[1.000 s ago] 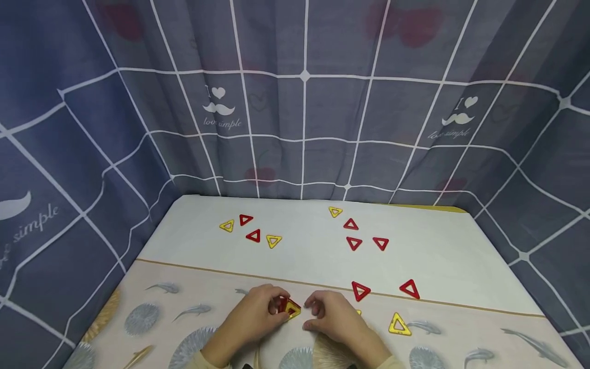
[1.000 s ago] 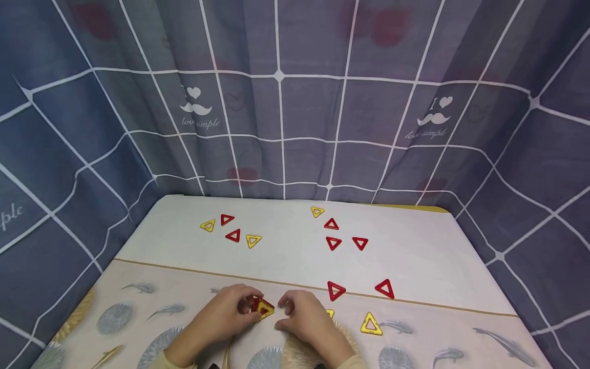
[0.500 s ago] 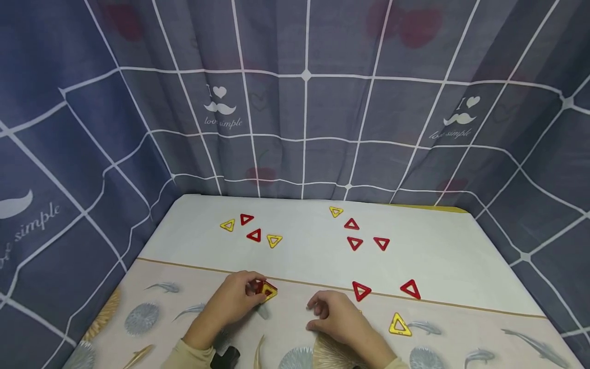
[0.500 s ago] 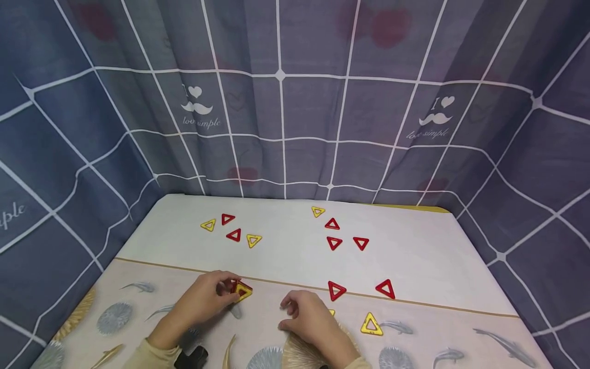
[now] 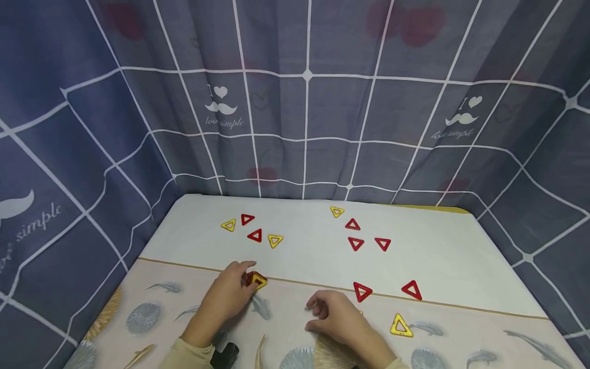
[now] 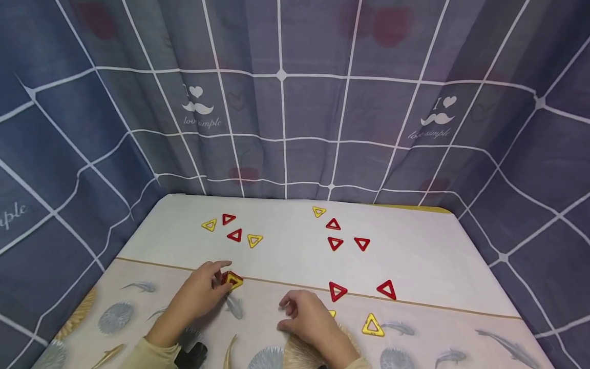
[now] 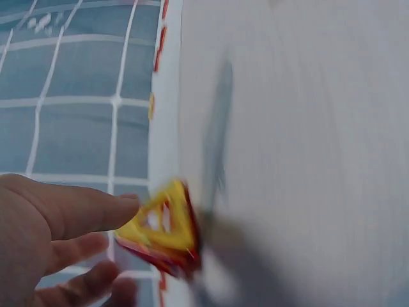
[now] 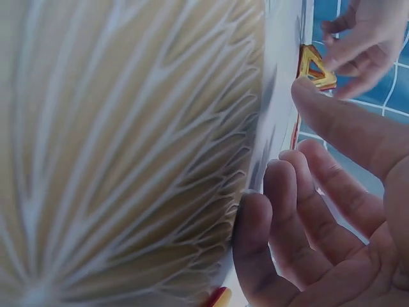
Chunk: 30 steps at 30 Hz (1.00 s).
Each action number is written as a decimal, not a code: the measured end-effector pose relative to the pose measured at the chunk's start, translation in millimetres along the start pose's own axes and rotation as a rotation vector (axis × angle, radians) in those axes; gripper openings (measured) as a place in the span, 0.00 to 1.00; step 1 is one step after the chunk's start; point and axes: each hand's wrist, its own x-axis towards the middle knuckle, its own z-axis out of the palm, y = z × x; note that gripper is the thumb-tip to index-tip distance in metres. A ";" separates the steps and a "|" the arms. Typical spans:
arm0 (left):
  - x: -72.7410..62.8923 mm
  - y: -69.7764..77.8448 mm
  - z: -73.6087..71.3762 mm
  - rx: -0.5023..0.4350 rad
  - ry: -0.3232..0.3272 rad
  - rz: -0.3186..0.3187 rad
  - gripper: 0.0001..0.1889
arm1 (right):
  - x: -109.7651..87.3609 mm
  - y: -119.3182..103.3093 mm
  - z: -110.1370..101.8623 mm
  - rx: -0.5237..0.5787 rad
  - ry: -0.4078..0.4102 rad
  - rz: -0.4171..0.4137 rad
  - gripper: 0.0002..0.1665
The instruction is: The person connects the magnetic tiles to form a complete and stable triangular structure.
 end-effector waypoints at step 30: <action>-1.8 95.3 54.3 -0.323 -0.385 0.328 0.08 | -18.9 17.7 -44.9 -0.029 0.111 0.082 0.21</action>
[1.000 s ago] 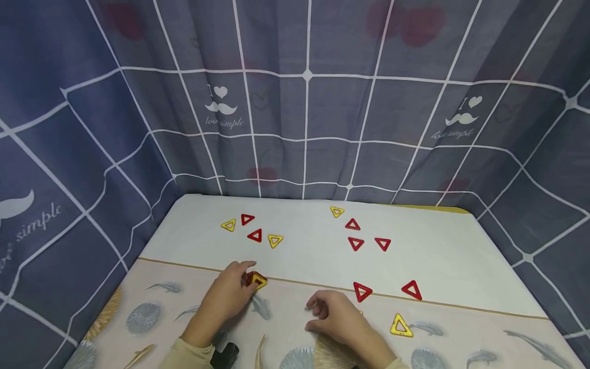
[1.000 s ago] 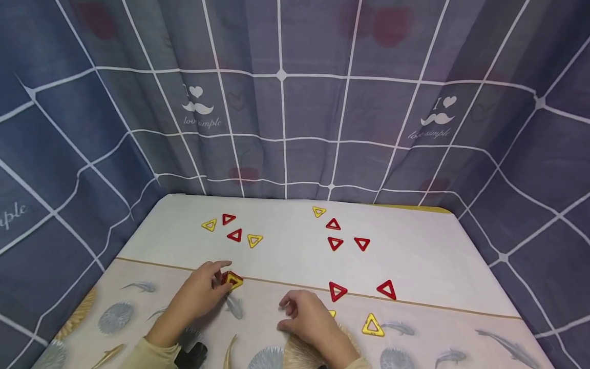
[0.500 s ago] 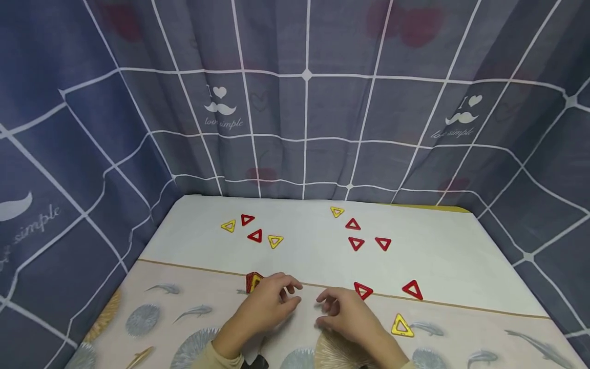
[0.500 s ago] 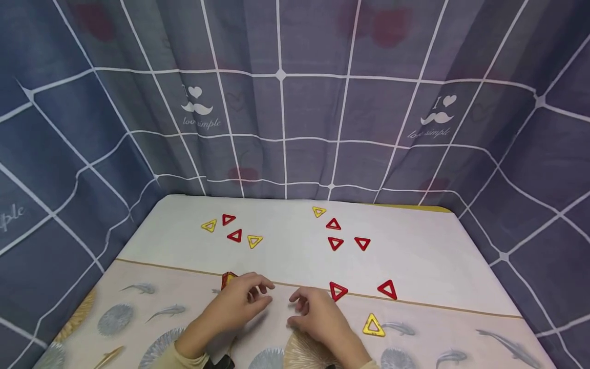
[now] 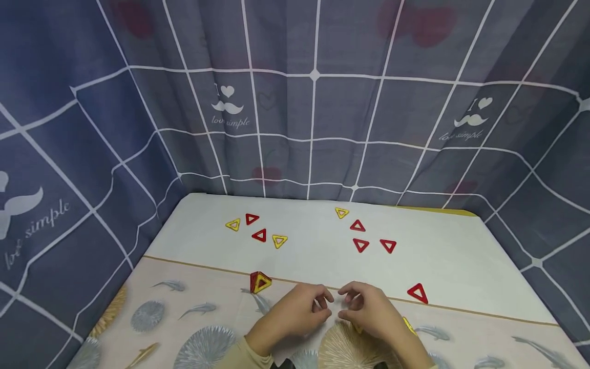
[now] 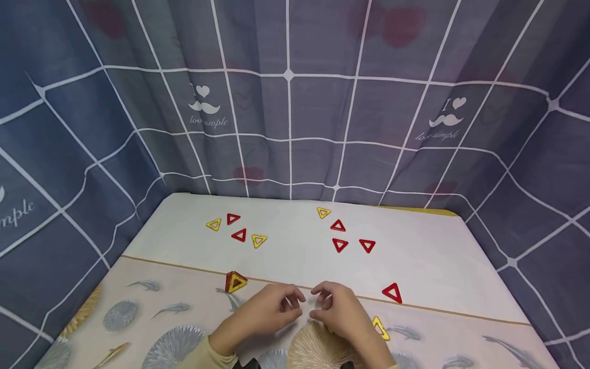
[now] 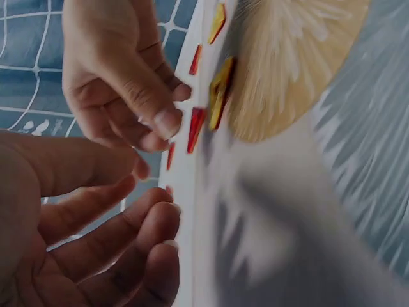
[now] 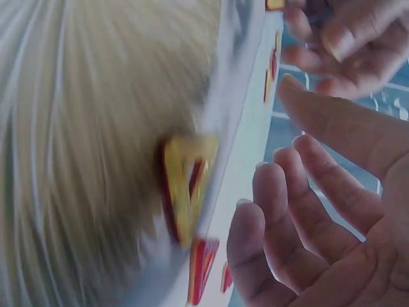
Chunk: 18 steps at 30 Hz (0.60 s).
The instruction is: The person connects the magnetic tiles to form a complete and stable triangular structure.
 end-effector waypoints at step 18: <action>22.3 18.5 48.1 0.197 0.002 -0.023 0.22 | -7.2 28.9 -44.4 -0.036 0.122 0.192 0.24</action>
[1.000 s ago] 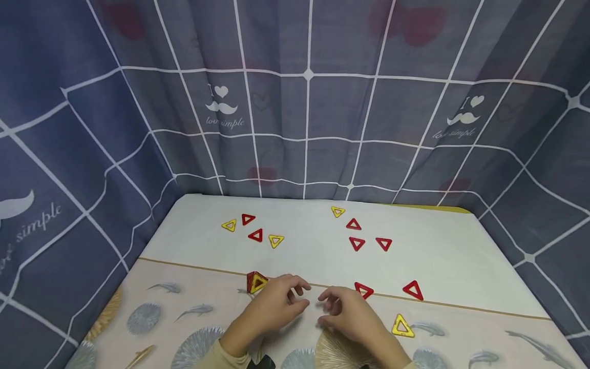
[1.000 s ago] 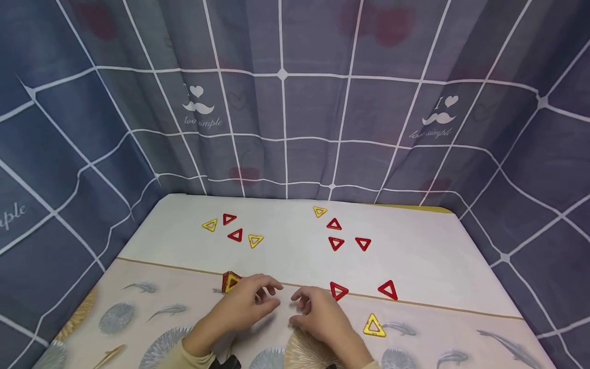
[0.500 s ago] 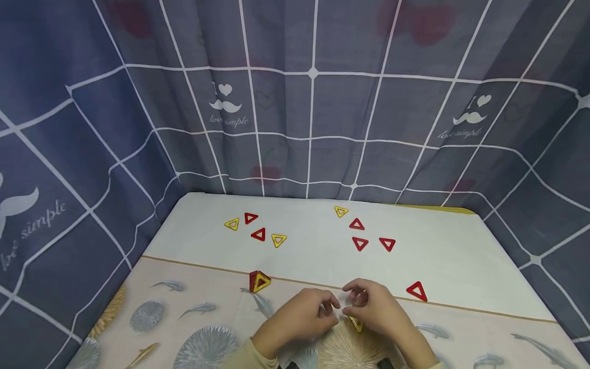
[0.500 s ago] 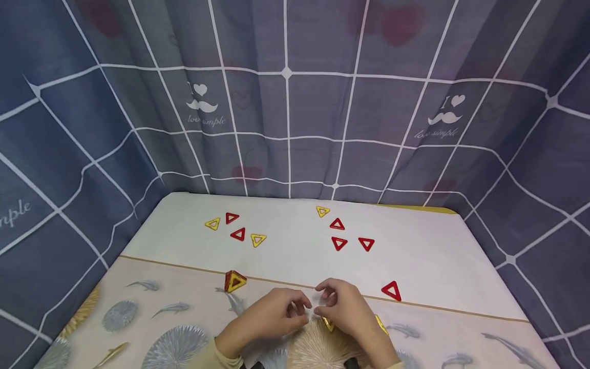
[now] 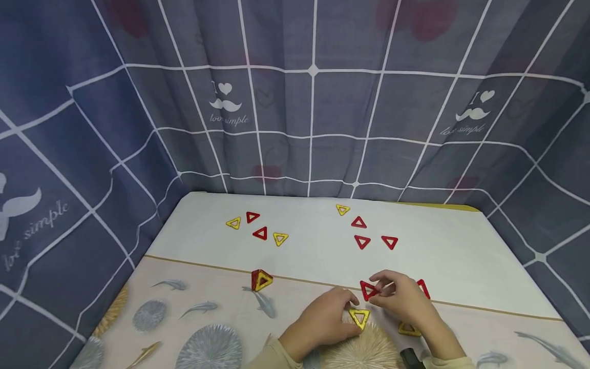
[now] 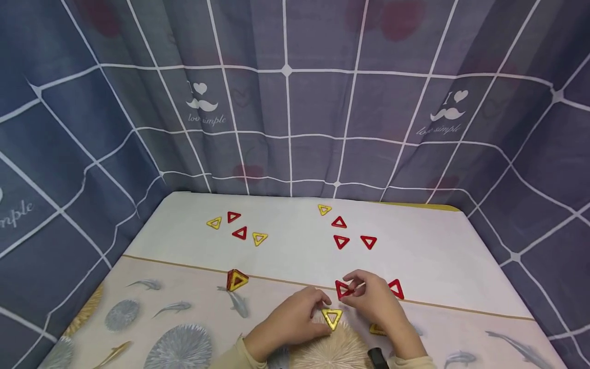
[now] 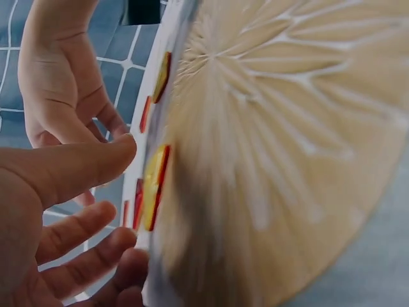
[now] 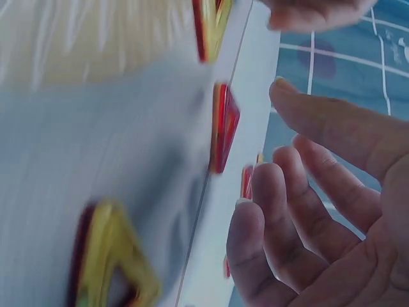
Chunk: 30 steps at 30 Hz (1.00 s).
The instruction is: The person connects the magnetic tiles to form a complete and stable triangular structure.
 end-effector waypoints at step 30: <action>-10.8 -18.2 -26.5 0.223 0.000 -0.074 0.17 | -3.3 38.9 -30.0 -0.145 0.011 0.104 0.28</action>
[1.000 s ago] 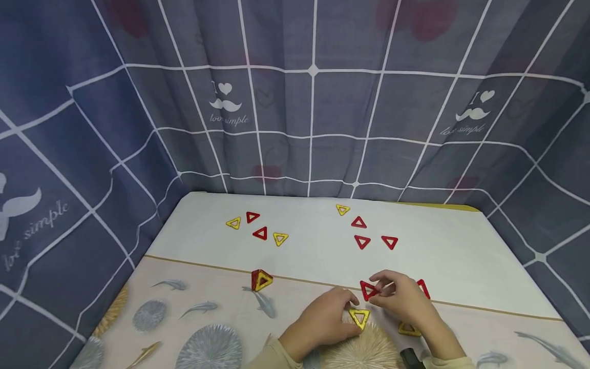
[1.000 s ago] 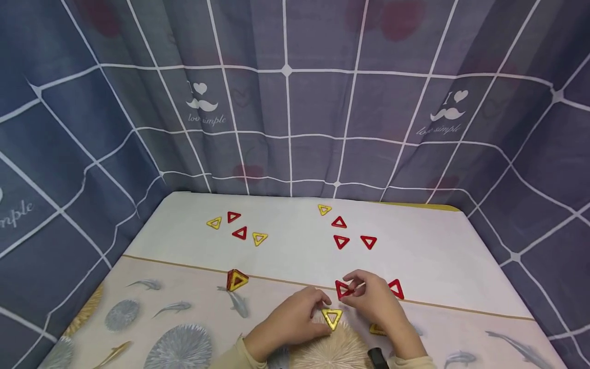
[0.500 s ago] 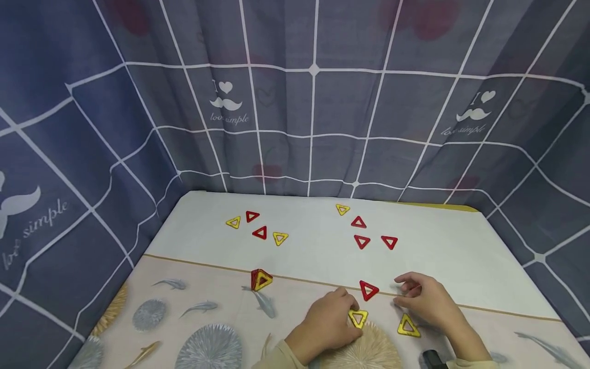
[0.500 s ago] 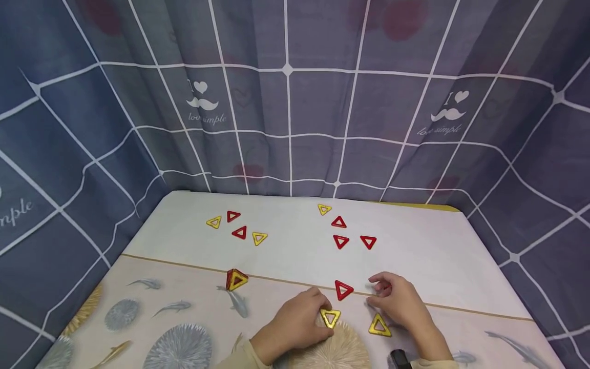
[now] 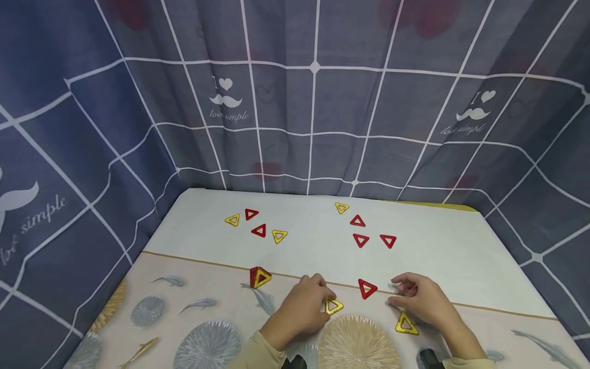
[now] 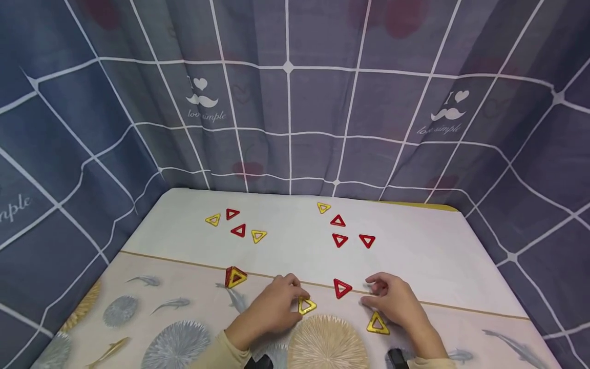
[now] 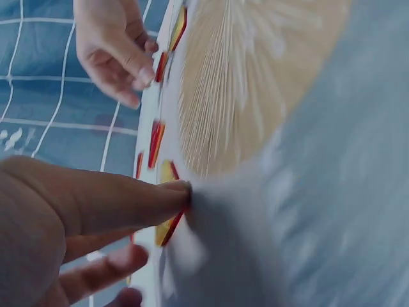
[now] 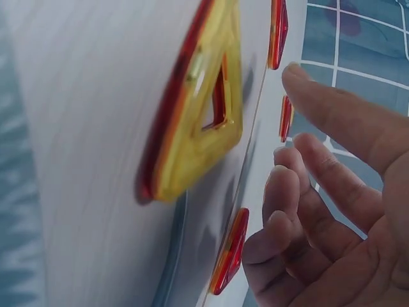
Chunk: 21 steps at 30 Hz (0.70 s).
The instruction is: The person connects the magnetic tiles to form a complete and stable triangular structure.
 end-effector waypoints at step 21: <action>-8.9 -34.9 -3.7 -0.291 0.047 -0.080 0.21 | 12.7 -29.4 34.3 0.023 -0.014 -0.104 0.33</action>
